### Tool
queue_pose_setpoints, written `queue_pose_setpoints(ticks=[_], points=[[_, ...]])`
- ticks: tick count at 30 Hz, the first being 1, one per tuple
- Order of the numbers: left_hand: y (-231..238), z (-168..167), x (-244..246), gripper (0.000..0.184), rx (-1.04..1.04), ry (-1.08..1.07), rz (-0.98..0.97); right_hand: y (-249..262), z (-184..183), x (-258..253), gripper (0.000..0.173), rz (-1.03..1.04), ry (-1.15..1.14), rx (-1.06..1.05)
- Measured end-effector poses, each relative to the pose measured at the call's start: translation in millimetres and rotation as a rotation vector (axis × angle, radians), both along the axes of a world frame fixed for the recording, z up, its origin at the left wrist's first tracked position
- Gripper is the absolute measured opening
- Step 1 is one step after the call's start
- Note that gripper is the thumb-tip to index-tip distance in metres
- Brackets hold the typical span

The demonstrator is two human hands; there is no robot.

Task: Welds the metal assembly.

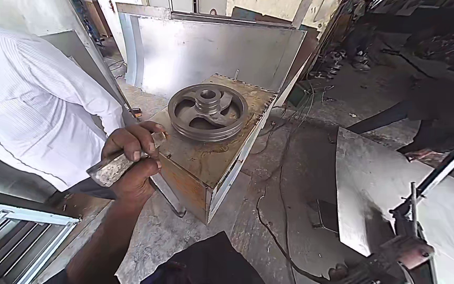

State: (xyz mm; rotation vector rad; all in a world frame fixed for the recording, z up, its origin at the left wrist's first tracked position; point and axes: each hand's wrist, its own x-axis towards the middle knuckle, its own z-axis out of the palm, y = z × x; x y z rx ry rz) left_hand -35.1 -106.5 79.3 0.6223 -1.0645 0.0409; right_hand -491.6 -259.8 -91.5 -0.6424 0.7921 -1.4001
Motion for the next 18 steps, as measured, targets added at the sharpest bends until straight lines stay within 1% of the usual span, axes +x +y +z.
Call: queue_pose_setpoints(ticks=[1, 2, 3, 4, 7, 8, 9, 10, 11, 12, 13, 14, 15, 16, 17, 18], points=[[-12, 9, -3, 0.034, -0.01, -0.036, 0.012, -5, 4, 10, 0.06, 0.043, -0.005, 0.026], [-24, 17, -6, 0.033, -0.016, -0.072, 0.026, -12, 1, 16, 0.067, 0.076, -0.015, 0.022], [-36, 25, -10, 0.033, -0.02, -0.094, 0.037, -18, -1, 21, 0.068, 0.109, 0.031, -0.018], [-49, 32, -14, 0.033, -0.024, -0.114, 0.038, -22, -2, 25, 0.064, 0.14, 0.097, -0.07], [-92, 46, -12, 0.032, -0.069, -0.216, 0.031, -34, -21, 23, 0.056, 0.13, 0.318, -0.315], [-107, 47, -7, 0.031, -0.091, -0.255, 0.033, -33, -24, 23, 0.059, 0.113, 0.404, -0.381], [-121, 48, -2, 0.031, -0.105, -0.288, 0.03, -30, -19, 28, 0.066, 0.091, 0.477, -0.418], [-137, 49, 2, 0.029, -0.112, -0.31, 0.027, -23, 4, 42, 0.071, 0.067, 0.563, -0.392], [-152, 49, 6, 0.028, -0.115, -0.327, 0.022, -15, 37, 62, 0.073, 0.052, 0.644, -0.32], [-166, 48, 9, 0.025, -0.122, -0.344, 0.018, -10, 61, 76, 0.077, 0.057, 0.708, -0.251], [-180, 47, 11, 0.023, -0.119, -0.362, 0.025, -10, 66, 79, 0.085, 0.069, 0.733, -0.226], [-194, 44, 13, 0.021, -0.117, -0.374, 0.02, -15, 48, 72, 0.096, 0.071, 0.741, -0.265], [-208, 42, 15, 0.02, -0.111, -0.38, 0.016, -24, 17, 57, 0.108, 0.072, 0.72, -0.33], [-221, 39, 16, 0.019, -0.101, -0.381, 0.012, -28, -4, 48, 0.119, 0.081, 0.743, -0.345], [-234, 37, 17, 0.018, -0.091, -0.391, -0.002, -26, -8, 46, 0.129, 0.101, 0.787, -0.321], [-246, 35, 20, 0.017, -0.088, -0.404, -0.008, -22, -2, 49, 0.134, 0.129, 0.838, -0.303]])
